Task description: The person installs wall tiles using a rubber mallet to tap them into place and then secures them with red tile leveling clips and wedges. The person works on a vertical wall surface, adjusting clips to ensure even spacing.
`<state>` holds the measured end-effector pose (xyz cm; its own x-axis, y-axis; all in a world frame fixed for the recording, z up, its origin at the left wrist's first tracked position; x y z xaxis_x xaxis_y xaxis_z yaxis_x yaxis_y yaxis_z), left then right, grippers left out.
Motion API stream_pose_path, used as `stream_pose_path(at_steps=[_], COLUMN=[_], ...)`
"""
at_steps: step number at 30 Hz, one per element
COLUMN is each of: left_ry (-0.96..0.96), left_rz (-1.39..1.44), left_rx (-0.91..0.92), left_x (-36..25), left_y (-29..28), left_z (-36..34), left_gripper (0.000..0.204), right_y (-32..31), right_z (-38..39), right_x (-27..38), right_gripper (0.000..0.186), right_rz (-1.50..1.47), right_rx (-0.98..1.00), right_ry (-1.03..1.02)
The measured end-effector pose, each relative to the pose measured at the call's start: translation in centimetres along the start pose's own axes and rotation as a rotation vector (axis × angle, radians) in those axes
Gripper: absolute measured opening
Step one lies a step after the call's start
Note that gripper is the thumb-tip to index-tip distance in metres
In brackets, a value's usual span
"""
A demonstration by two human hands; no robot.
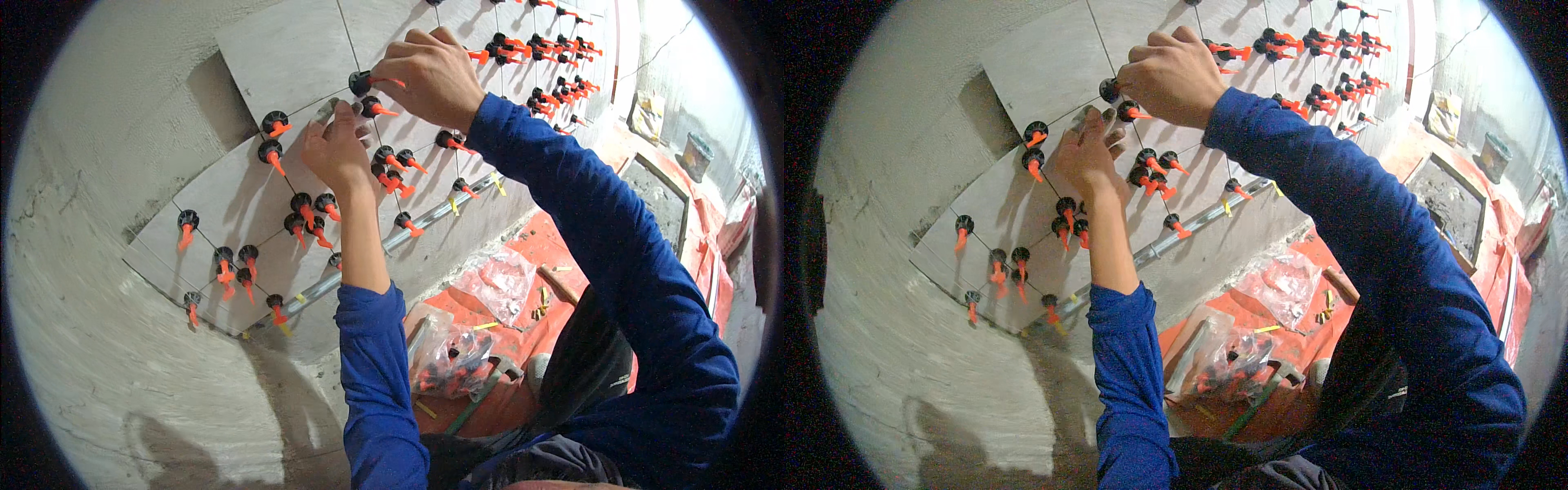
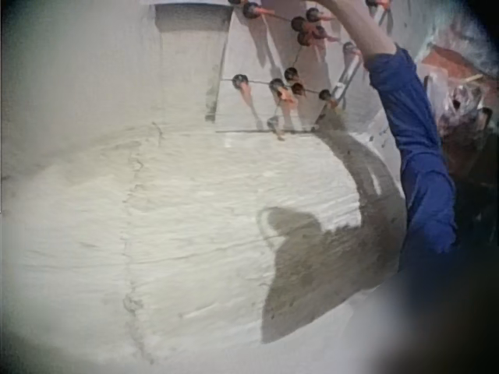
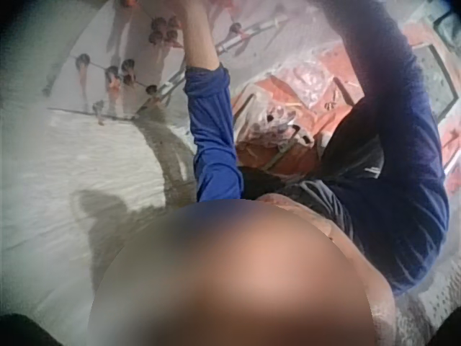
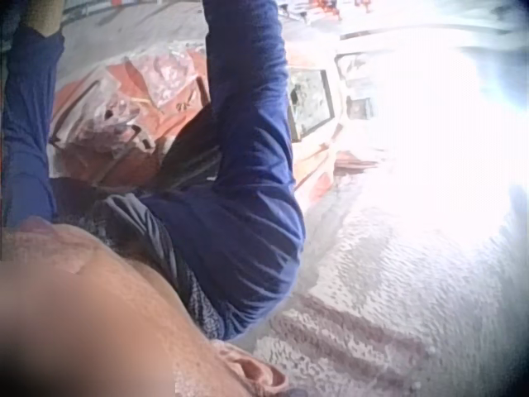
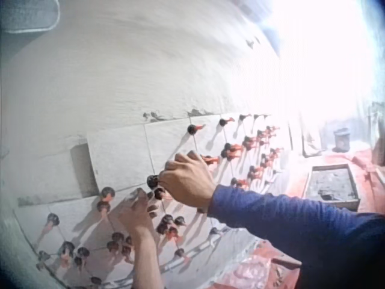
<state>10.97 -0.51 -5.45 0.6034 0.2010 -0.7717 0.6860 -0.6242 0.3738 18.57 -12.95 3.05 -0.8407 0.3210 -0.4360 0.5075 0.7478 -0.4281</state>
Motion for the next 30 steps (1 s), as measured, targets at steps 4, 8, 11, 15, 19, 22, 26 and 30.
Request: stream_pose_path(at_steps=[4,8,11,15,19,22,26,30], left_ry=[0.129,0.343,0.499,0.515,0.599,0.613,0.582,0.615], left_rz=[0.011,-0.080,-0.124,-0.167,-0.162,-0.232,-0.290,-0.291], left_rx=[-0.015,0.030,0.033,0.036,0.018,0.041,0.096,0.129], left_x=[1.3,1.9,1.9,1.9,0.8,0.1,-0.4,-1.0], left_y=[-0.9,-1.0,-0.9,-0.9,-1.0,-1.1,-1.0,-0.6], left_z=[-0.3,-1.1,-1.4,-1.2,-0.3,0.3,1.0,1.8], left_gripper=[0.022,0.024,0.027,0.025,0.025,0.027,0.031,0.033], right_y=[0.8,2.0,3.0,2.8,2.3,3.0,3.1,3.4], right_z=[-0.9,-1.5,-1.9,-2.1,-2.3,-2.4,-2.2,-2.1], right_x=[-0.6,-1.5,-2.8,-2.6,-1.4,-2.6,-2.7,-2.9], right_gripper=[0.011,0.015,0.019,0.016,0.016,0.018,0.018,0.017], right_rz=[-0.064,-0.061,-0.319,-0.320,-0.281,-0.638,-0.788,-0.906], right_rx=[0.049,0.131,0.218,0.186,0.170,0.290,0.311,0.323], right_ry=[-0.021,0.014,0.064,-0.072,-0.228,-0.003,0.065,0.090])
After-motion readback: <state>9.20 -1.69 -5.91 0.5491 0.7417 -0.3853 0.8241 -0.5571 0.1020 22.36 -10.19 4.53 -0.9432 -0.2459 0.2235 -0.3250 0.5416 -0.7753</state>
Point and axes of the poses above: each hand's wrist, its own z-axis away from the middle knuckle, its own y-axis out of the palm, x = y × z, the point moved 7 cm from there along -z, towards the middle knuckle, and after that the axes turned 12 degrees about x, right-handed, at the moved point
